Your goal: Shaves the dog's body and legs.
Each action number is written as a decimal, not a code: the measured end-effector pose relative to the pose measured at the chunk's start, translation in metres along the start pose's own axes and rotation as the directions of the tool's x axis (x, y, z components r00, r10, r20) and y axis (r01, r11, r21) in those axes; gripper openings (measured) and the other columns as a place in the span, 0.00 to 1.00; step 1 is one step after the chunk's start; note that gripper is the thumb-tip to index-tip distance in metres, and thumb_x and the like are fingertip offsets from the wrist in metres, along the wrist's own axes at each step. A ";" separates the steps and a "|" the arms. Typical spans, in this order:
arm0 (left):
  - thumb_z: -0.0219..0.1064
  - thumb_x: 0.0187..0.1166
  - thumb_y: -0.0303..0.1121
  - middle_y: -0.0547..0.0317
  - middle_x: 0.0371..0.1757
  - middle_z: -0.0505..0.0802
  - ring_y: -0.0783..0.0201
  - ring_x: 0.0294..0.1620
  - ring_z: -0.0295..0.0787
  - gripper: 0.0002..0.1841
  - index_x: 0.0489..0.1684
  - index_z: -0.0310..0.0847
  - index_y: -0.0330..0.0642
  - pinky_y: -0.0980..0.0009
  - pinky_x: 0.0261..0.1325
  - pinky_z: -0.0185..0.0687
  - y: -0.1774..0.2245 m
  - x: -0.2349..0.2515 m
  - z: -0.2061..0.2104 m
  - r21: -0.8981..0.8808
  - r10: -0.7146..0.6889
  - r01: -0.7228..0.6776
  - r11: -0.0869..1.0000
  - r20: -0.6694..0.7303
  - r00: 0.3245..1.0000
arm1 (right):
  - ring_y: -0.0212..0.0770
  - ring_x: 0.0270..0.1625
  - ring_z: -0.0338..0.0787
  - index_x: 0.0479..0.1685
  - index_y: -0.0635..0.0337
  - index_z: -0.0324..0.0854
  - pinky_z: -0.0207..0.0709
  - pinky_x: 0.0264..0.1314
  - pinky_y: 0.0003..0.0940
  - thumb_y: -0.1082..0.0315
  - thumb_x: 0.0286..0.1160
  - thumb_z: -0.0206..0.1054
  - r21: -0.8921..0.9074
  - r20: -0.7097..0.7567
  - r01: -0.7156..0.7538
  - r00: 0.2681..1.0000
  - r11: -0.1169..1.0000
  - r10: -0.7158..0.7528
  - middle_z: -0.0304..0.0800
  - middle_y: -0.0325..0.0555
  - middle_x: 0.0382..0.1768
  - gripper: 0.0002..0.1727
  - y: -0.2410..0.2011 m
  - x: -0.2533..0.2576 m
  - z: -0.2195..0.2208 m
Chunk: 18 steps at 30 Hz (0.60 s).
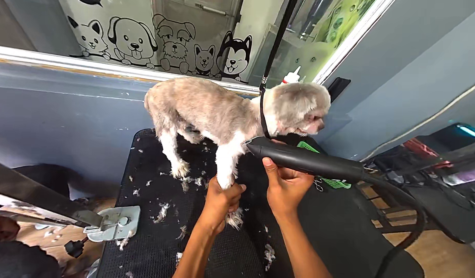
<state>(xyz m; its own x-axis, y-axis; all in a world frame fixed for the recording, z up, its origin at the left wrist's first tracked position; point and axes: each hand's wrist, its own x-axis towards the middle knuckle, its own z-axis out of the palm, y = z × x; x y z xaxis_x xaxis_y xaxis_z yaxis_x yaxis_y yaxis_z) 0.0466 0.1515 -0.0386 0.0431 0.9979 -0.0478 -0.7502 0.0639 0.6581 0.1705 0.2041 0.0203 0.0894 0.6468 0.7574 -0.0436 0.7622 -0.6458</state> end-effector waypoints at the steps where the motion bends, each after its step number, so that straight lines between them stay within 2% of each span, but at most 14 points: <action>1: 0.65 0.73 0.18 0.67 0.10 0.68 0.76 0.09 0.62 0.10 0.28 0.71 0.42 0.81 0.14 0.59 0.000 0.000 0.001 0.010 0.006 -0.006 1.000 -0.002 1.000 | 0.49 0.63 0.93 0.68 0.62 0.71 0.90 0.66 0.41 0.83 0.63 0.79 -0.012 0.025 -0.005 1.000 1.000 0.005 0.90 0.50 0.64 0.32 0.000 -0.001 0.000; 5: 0.66 0.73 0.19 0.66 0.10 0.69 0.75 0.09 0.63 0.10 0.27 0.71 0.42 0.81 0.14 0.60 0.001 -0.001 -0.001 0.058 0.037 -0.036 0.998 -0.015 0.999 | 0.51 0.63 0.93 0.67 0.62 0.72 0.91 0.64 0.44 0.80 0.61 0.82 -0.069 0.121 -0.004 0.993 0.998 0.013 0.90 0.51 0.63 0.33 0.000 -0.004 0.004; 9: 0.69 0.70 0.20 0.64 0.10 0.71 0.73 0.09 0.65 0.09 0.25 0.72 0.41 0.78 0.14 0.64 -0.006 -0.002 -0.005 0.127 0.093 -0.085 0.988 -0.062 0.994 | 0.47 0.53 0.97 0.62 0.60 0.76 0.96 0.56 0.45 0.72 0.61 0.84 -0.241 0.227 -0.010 0.972 0.971 0.066 0.95 0.46 0.52 0.29 -0.010 0.004 0.005; 13: 0.69 0.71 0.22 0.60 0.14 0.76 0.70 0.11 0.70 0.07 0.28 0.76 0.38 0.75 0.17 0.70 -0.012 -0.005 -0.001 0.167 0.143 -0.126 0.978 -0.099 0.985 | 0.41 0.47 0.98 0.63 0.57 0.76 0.98 0.50 0.42 0.63 0.61 0.86 -0.349 0.404 -0.039 0.895 0.936 0.188 0.95 0.40 0.46 0.31 -0.031 0.012 0.003; 15: 0.68 0.72 0.24 0.62 0.14 0.78 0.70 0.11 0.71 0.06 0.26 0.77 0.40 0.75 0.16 0.70 -0.015 -0.009 0.006 0.160 0.152 -0.134 0.978 -0.107 0.983 | 0.36 0.49 0.97 0.64 0.54 0.76 0.98 0.50 0.38 0.57 0.60 0.86 -0.404 0.504 0.033 0.842 0.914 0.193 0.95 0.35 0.47 0.32 -0.043 0.019 0.007; 18: 0.68 0.75 0.26 0.64 0.15 0.77 0.70 0.11 0.70 0.07 0.29 0.76 0.41 0.74 0.16 0.70 -0.018 -0.013 0.011 0.113 0.134 -0.120 0.986 -0.128 0.983 | 0.27 0.49 0.95 0.61 0.53 0.79 0.95 0.50 0.32 0.52 0.59 0.85 -0.470 0.550 0.264 0.834 0.842 0.045 0.94 0.30 0.46 0.32 -0.063 0.042 0.028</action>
<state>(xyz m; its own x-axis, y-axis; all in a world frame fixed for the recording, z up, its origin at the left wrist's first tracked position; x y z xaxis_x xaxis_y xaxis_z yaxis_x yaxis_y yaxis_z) 0.0667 0.1376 -0.0412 -0.1422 0.9883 -0.0549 -0.6707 -0.0554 0.7397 0.1493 0.1841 0.0957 -0.4744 0.5877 0.6554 0.4550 0.8010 -0.3890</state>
